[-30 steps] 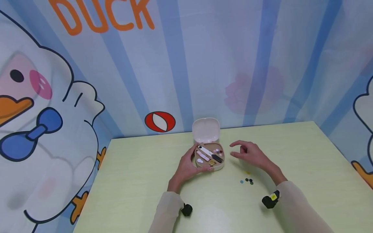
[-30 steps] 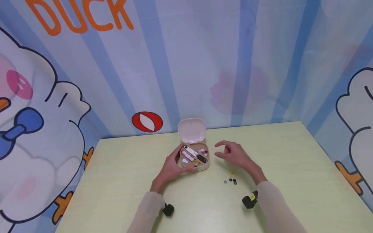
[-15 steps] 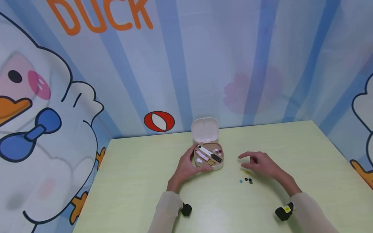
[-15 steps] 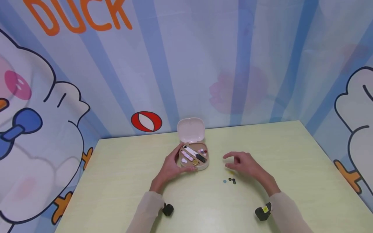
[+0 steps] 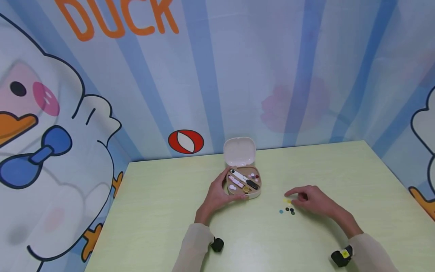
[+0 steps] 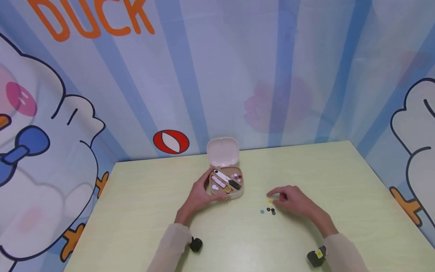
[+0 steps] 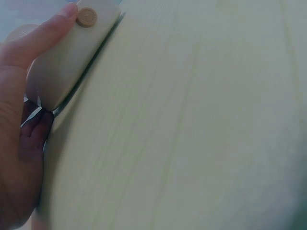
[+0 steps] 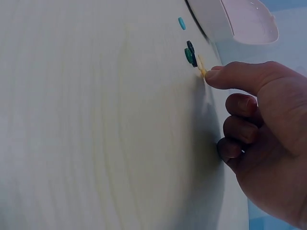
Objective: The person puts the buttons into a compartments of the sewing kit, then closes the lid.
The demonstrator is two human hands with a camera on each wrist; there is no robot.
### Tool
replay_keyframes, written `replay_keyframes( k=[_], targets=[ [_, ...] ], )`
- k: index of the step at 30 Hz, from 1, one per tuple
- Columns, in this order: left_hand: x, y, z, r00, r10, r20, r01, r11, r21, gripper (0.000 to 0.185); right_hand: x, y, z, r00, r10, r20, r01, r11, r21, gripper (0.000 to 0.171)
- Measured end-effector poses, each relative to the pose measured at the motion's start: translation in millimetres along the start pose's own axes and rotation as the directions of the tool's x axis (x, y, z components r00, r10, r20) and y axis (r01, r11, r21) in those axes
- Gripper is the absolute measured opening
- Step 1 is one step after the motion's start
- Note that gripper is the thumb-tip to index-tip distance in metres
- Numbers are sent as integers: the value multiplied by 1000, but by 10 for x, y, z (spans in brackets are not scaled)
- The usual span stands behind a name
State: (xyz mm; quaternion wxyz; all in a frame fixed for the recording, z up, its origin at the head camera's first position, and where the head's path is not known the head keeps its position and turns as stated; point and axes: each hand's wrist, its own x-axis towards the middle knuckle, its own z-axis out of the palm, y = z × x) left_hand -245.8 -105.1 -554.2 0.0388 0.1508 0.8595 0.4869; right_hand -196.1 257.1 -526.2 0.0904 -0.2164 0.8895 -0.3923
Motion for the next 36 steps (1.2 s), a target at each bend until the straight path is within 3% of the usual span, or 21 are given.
replay_keyframes(
  k=[18, 36],
  targets=[
    [10, -46, 16, 1000, -7, -6, 7, 1000, 5, 119, -20, 12, 39, 999, -43, -22, 42, 999, -16, 10],
    [14, -44, 16, 1000, 2, -3, -2, 1000, 11, 119, 85, -63, -10, 998, -57, 9, 57, 998, -33, 8]
  ],
)
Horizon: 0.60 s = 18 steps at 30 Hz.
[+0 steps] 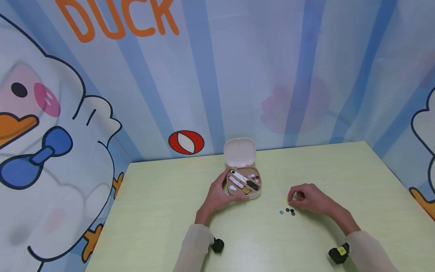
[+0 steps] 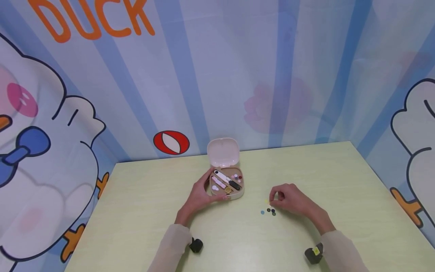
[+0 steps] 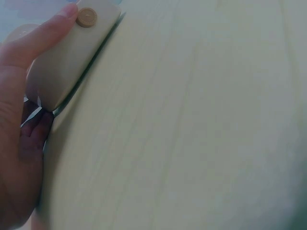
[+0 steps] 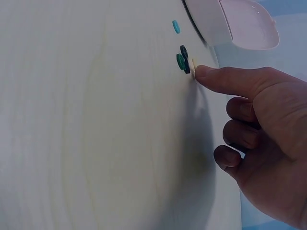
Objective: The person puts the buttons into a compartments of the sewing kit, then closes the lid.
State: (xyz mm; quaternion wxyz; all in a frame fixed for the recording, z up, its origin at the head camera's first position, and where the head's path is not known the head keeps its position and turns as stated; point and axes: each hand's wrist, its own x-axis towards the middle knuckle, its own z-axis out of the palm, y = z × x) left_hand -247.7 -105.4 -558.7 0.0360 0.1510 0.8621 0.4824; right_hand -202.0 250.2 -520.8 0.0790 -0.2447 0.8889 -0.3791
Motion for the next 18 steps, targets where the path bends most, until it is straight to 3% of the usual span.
replay_keyframes(
  k=[18],
  targets=[
    [-2, 10, -12, 1000, 9, -3, -9, 1000, -5, 118, 375, -194, 14, 999, -31, -19, 30, 998, -50, 6]
  ],
)
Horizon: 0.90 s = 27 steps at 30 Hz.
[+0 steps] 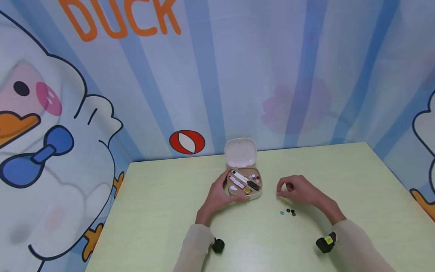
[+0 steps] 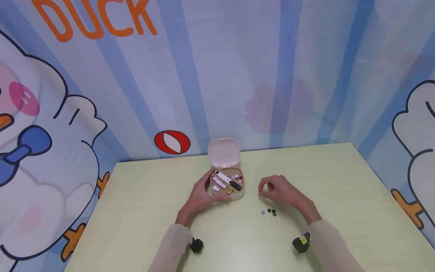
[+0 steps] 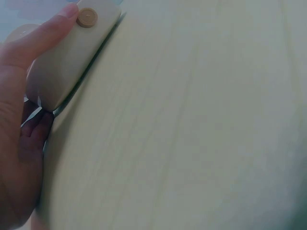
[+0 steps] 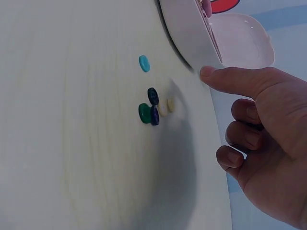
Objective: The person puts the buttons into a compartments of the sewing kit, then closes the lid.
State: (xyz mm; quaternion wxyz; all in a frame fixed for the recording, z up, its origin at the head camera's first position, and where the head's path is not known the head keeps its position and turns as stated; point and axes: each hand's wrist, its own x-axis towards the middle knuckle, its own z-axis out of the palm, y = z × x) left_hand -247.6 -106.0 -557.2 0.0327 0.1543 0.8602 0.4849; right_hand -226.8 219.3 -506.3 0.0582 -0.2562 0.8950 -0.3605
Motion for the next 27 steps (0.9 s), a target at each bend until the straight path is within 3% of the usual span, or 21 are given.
replay_keyframes(
  k=[11, 17, 21, 27],
  targets=[
    [-5, 7, -2, 1000, -3, -1, 3, 1000, 2, 117, 297, -114, 21, 999, -40, -8, 40, 999, 22, 5],
    [-14, 18, -11, 1000, -2, 0, 2, 1000, 1, 118, 422, -152, 85, 998, -43, -55, 47, 997, 69, 5],
    [-16, 26, -15, 1000, -3, 4, 3, 1000, 6, 118, 489, -177, 154, 995, -16, -95, 23, 997, 76, 5],
    [-16, 39, -14, 1000, -15, 5, 15, 1000, 10, 116, 576, -209, 218, 982, 131, -137, -119, 988, 97, 5]
  ],
)
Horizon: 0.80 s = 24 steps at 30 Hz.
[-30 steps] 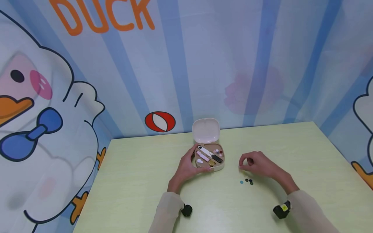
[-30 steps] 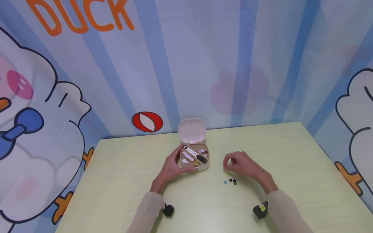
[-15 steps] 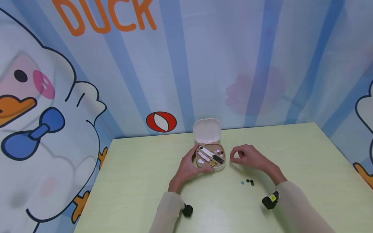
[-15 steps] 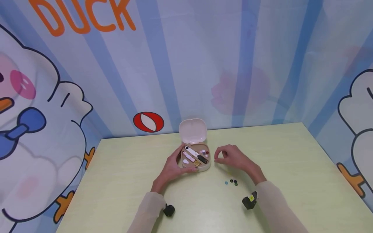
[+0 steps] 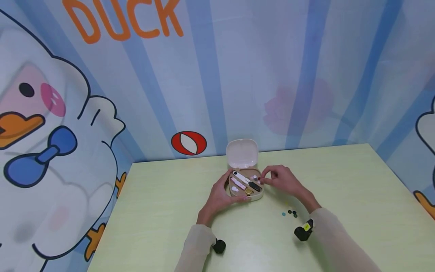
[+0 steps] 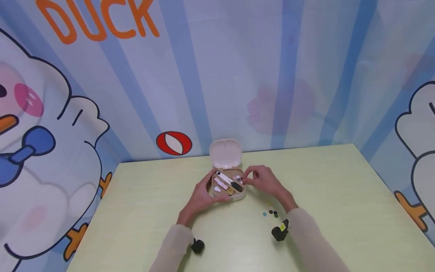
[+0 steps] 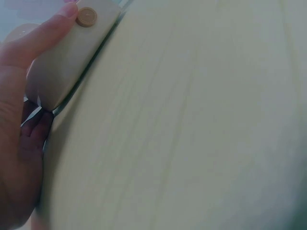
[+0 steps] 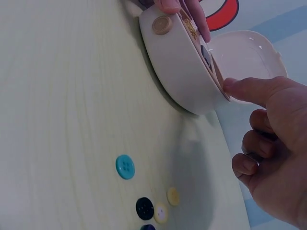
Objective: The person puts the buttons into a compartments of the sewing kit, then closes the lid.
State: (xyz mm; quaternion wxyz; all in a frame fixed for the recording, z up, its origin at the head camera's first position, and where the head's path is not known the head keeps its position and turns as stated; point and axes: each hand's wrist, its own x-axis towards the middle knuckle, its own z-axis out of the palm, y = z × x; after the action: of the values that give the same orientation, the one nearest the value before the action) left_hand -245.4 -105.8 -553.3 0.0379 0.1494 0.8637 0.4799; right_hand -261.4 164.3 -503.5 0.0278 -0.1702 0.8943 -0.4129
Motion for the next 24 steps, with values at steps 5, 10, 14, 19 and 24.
replay_keyframes(
  k=[5, 10, 14, 19, 24],
  targets=[
    [1, -5, -2, 1000, 3, -2, -3, 1000, -3, 116, 57, -2, 53, 992, 117, -52, -115, 993, 36, 9],
    [4, -18, 1, 1000, -4, -2, 4, 1000, 5, 118, 100, 10, 97, 986, 152, -72, -147, 987, 63, 12],
    [6, -19, 5, 1000, -2, -2, 2, 1000, 8, 119, 129, 19, 117, 983, 169, -76, -164, 984, 69, 12],
    [9, -21, 3, 1000, -6, -1, 6, 1000, 13, 118, 142, 8, 135, 984, 154, -87, -149, 987, 56, 12],
    [12, -28, 1, 1000, -7, 0, 7, 1000, 15, 117, 141, -24, 153, 989, 101, -112, -102, 995, -8, 11]
  ],
)
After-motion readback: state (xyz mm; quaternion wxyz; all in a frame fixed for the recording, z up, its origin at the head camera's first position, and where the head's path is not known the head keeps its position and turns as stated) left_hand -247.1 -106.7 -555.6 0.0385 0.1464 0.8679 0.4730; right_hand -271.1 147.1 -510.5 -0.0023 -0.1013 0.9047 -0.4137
